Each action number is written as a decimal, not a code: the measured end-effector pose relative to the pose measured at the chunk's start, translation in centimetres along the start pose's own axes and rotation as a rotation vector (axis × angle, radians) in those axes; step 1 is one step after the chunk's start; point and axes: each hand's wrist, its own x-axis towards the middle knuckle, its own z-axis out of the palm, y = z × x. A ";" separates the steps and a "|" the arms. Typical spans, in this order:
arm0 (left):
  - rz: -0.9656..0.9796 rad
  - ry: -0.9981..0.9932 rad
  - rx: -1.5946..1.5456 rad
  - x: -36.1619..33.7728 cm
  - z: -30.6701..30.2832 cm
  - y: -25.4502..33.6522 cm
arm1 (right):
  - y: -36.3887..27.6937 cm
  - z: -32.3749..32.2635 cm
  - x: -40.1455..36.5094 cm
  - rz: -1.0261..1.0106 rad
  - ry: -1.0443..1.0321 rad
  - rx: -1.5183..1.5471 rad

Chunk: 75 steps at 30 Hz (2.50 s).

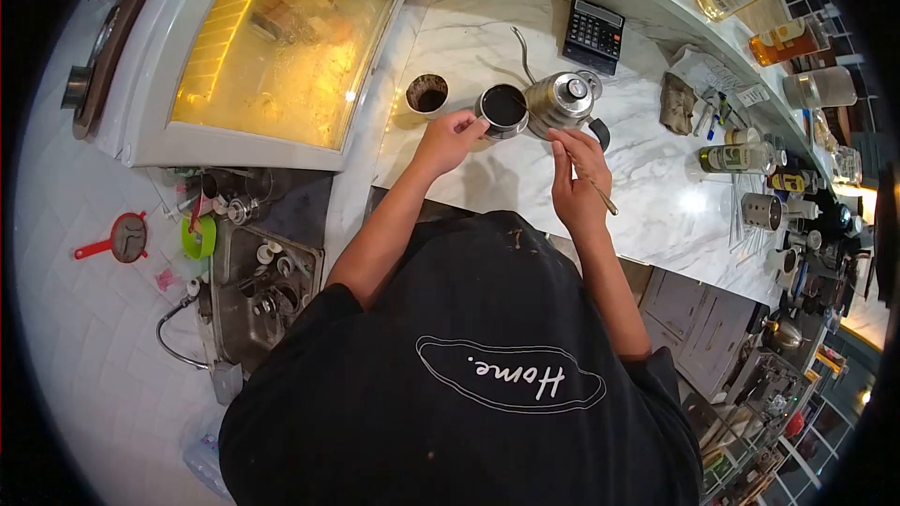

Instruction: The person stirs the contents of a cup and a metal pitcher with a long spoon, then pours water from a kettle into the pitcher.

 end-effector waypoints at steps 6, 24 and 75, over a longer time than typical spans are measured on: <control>0.013 -0.086 -0.074 0.9 -0.2 -1.0 | -1.2 1.1 -1.2 -0.013 0.016 -0.128; 0.008 -0.198 -0.039 1.8 -1.2 -0.6 | -2.7 2.6 -2.5 -0.112 -0.045 -0.227; -0.037 -0.369 -0.177 2.0 -1.8 -0.2 | -0.8 2.2 0.2 -0.151 -0.053 -0.107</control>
